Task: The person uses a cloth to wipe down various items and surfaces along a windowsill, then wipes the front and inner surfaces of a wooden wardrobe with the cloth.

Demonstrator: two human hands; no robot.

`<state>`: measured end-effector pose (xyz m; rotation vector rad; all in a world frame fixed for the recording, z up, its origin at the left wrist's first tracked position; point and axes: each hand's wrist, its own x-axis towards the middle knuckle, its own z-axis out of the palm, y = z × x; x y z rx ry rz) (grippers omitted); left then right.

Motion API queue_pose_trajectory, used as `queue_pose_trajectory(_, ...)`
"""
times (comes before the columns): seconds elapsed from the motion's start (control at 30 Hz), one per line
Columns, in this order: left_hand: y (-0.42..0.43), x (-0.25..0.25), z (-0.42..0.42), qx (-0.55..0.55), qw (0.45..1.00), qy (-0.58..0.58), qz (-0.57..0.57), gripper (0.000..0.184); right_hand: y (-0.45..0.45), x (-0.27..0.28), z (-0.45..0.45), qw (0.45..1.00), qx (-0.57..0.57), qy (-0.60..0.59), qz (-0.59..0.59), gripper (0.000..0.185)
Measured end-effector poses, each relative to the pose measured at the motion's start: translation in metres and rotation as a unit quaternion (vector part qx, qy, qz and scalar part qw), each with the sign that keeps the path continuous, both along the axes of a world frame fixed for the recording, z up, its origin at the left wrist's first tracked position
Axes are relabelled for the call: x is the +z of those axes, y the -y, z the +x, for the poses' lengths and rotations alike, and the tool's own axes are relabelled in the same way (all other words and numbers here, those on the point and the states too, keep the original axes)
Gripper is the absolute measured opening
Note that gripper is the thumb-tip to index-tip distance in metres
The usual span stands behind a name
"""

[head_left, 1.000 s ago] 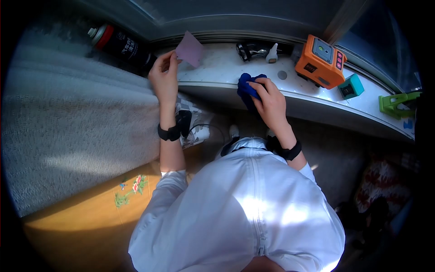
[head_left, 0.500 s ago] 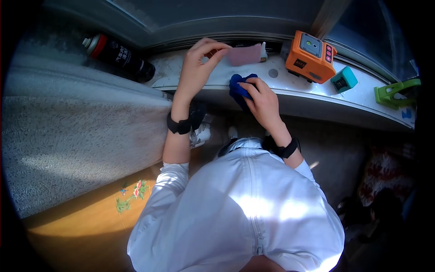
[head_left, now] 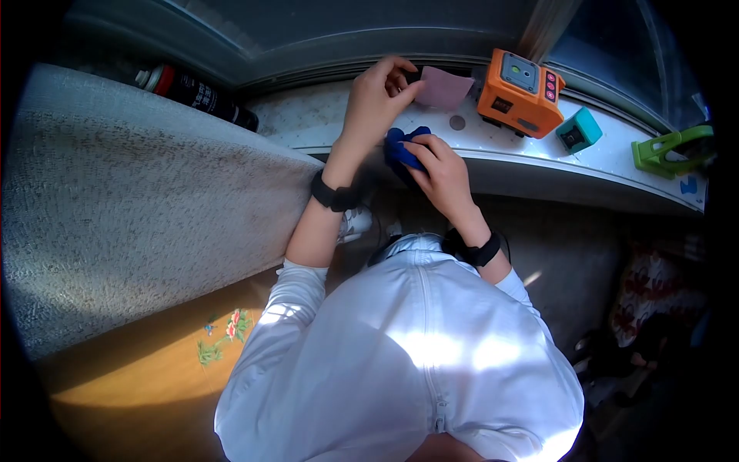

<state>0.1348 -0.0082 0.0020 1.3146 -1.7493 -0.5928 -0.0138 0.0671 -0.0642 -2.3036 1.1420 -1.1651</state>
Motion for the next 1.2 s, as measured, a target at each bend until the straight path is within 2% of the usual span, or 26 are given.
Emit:
queue_pose_trajectory(0.1,0.000,-0.002,0.002,-0.037,0.999,-0.013,0.006,0.026,0.000,0.000,0.000,1.000,0.002,0.008,0.008,0.042)
queue_pose_trajectory(0.4,-0.003,-0.014,0.006,-0.008,1.000,-0.021,0.017,0.024,0.001,0.003,0.001,1.000,-0.002,0.007,0.006,0.039)
queue_pose_trajectory(0.53,-0.007,-0.014,0.011,-0.028,0.999,-0.006,0.022,0.016,0.000,0.002,0.001,1.000,-0.005,0.007,-0.002,0.039)
queue_pose_trajectory(0.73,-0.046,-0.011,0.031,-0.006,1.000,-0.022,0.021,0.021,-0.007,0.002,-0.010,0.996,0.028,0.080,-0.033,0.031)
queue_pose_trajectory(0.83,-0.064,-0.020,0.060,-0.014,0.999,0.032,0.006,0.021,-0.010,0.007,-0.008,0.989,0.002,0.145,-0.028,0.025)
queue_pose_trajectory(0.97,-0.085,-0.015,0.077,-0.100,0.992,0.016,0.074,0.030,-0.009,0.020,0.004,0.964,0.029,0.244,0.102,0.025)
queue_pose_trajectory(1.03,-0.091,-0.022,0.089,-0.122,0.990,0.038,0.052,0.032,-0.007,0.024,0.021,0.921,0.079,0.326,0.196,0.028)
queue_pose_trajectory(1.1,-0.095,-0.024,0.103,-0.124,0.987,0.055,0.087,0.031,-0.006,0.034,0.041,0.882,0.114,0.380,0.253,0.032)
queue_pose_trajectory(1.2,-0.102,-0.034,0.116,-0.120,0.984,0.038,0.127,0.029,-0.002,0.029,0.058,0.886,0.167,0.341,0.267,0.037)
